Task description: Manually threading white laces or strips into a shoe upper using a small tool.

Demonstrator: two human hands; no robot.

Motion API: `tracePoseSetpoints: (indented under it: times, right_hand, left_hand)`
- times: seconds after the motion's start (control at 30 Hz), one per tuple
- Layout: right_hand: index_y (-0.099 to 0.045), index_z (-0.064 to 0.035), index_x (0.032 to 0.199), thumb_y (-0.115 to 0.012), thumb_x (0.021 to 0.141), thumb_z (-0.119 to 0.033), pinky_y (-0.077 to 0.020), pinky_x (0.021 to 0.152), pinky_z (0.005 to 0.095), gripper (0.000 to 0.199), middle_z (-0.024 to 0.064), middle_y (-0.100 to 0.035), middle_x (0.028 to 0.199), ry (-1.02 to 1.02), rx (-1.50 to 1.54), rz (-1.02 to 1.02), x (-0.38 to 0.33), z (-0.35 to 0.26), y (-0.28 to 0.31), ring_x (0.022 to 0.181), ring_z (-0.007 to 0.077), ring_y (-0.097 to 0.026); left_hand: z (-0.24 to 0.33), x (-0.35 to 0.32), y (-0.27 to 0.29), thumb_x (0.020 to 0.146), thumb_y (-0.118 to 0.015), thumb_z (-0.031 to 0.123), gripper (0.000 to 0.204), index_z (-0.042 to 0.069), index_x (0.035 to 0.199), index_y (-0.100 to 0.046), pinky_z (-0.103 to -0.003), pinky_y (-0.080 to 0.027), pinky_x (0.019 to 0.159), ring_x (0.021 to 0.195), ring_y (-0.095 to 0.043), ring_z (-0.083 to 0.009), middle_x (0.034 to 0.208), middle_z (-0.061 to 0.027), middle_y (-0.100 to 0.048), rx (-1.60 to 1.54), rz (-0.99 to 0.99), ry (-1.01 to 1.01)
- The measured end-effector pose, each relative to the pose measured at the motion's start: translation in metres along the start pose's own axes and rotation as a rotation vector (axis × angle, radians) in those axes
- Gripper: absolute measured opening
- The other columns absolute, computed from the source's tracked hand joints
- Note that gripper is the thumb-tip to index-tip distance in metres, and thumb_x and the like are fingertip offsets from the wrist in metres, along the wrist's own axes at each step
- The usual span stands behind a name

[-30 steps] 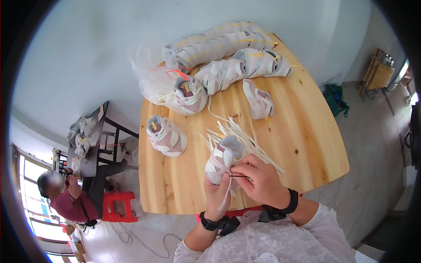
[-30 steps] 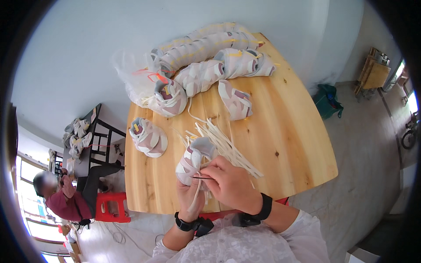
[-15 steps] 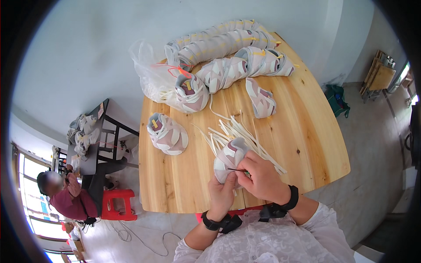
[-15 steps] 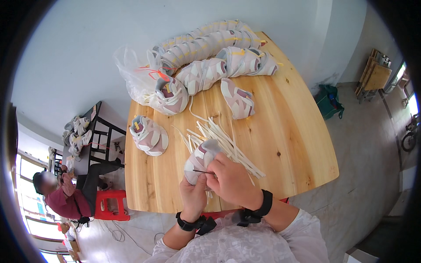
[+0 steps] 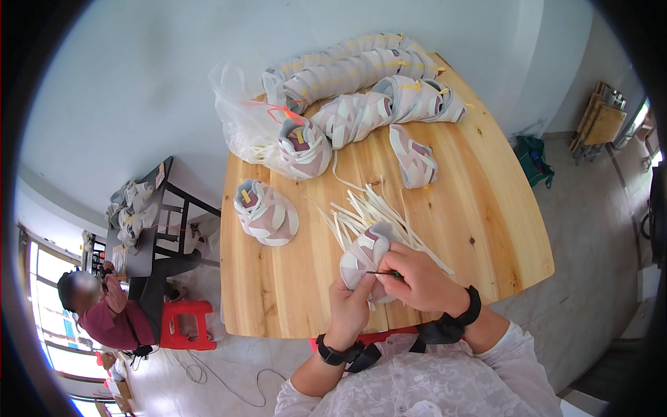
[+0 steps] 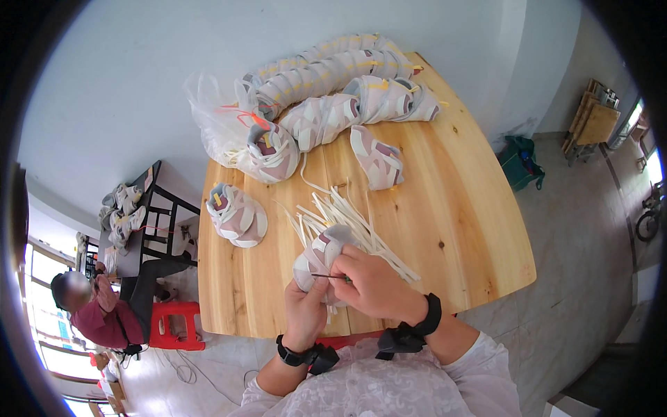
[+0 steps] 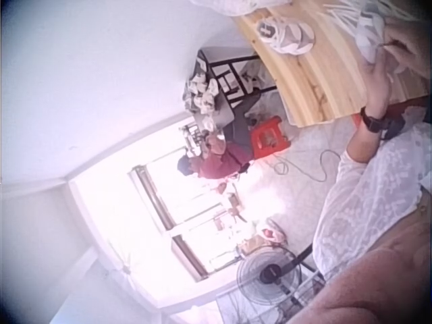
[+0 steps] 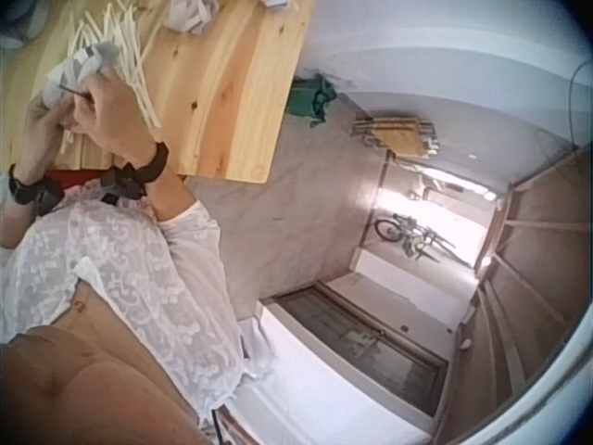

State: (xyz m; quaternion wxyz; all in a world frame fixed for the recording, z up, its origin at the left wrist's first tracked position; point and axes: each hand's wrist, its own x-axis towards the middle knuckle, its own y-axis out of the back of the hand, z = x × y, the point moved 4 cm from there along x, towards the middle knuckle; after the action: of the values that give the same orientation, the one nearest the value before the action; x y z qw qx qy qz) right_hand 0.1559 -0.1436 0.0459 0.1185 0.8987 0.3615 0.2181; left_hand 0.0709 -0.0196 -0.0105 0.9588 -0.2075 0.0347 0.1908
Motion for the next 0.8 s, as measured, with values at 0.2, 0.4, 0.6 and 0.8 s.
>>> tracePoseSetpoints:
  times: [0.2,0.4,0.6,0.8]
  right_hand:
    - [-0.056,-0.0022,0.084,-0.061,0.079,-0.005,-0.0410,0.056,0.0339,0.007,0.0103,-0.050,0.082,0.045,0.034,-0.062,-0.002,-0.002,0.005,0.065,0.0250,-0.052]
    - [-0.059,-0.0034,0.088,-0.070,0.080,-0.012,-0.0450,0.060,0.0330,0.016,0.0104,-0.054,0.085,0.038,-0.143,0.050,-0.005,-0.011,0.013,0.070,0.0256,-0.056]
    - [-0.060,-0.0036,0.093,-0.070,0.082,-0.013,-0.0476,0.063,0.0314,0.018,0.0084,-0.060,0.085,-0.087,-0.080,0.105,-0.023,0.013,0.018,0.074,0.0222,-0.060]
    - [-0.059,-0.0009,0.093,-0.065,0.088,-0.011,-0.0465,0.064,0.0251,0.013,0.0022,-0.062,0.083,-0.474,0.387,-0.004,-0.035,0.029,0.006,0.075,0.0086,-0.057]
  left_hand:
    - [0.001,0.000,-0.001,0.094,-0.054,0.004,0.027,-0.002,0.121,-0.056,-0.031,-0.049,0.087,0.100,-0.062,-0.0164,0.114,-0.0085,-0.063,-0.036,-0.045,0.018]
    - [0.010,0.008,0.004,0.096,-0.053,0.009,0.031,-0.001,0.126,-0.050,-0.035,-0.049,0.091,0.105,-0.061,-0.0202,0.117,-0.0119,-0.062,-0.137,-0.022,0.001]
    - [0.021,0.014,0.003,0.098,-0.050,0.012,0.037,0.005,0.134,-0.042,-0.039,-0.048,0.094,0.109,-0.059,-0.0238,0.119,-0.0136,-0.061,-0.240,-0.022,0.005]
    - [0.015,0.011,0.006,0.096,-0.055,0.011,0.041,0.004,0.134,-0.042,-0.038,-0.048,0.096,0.112,-0.058,-0.0221,0.124,-0.0114,-0.058,-0.219,-0.126,-0.063]
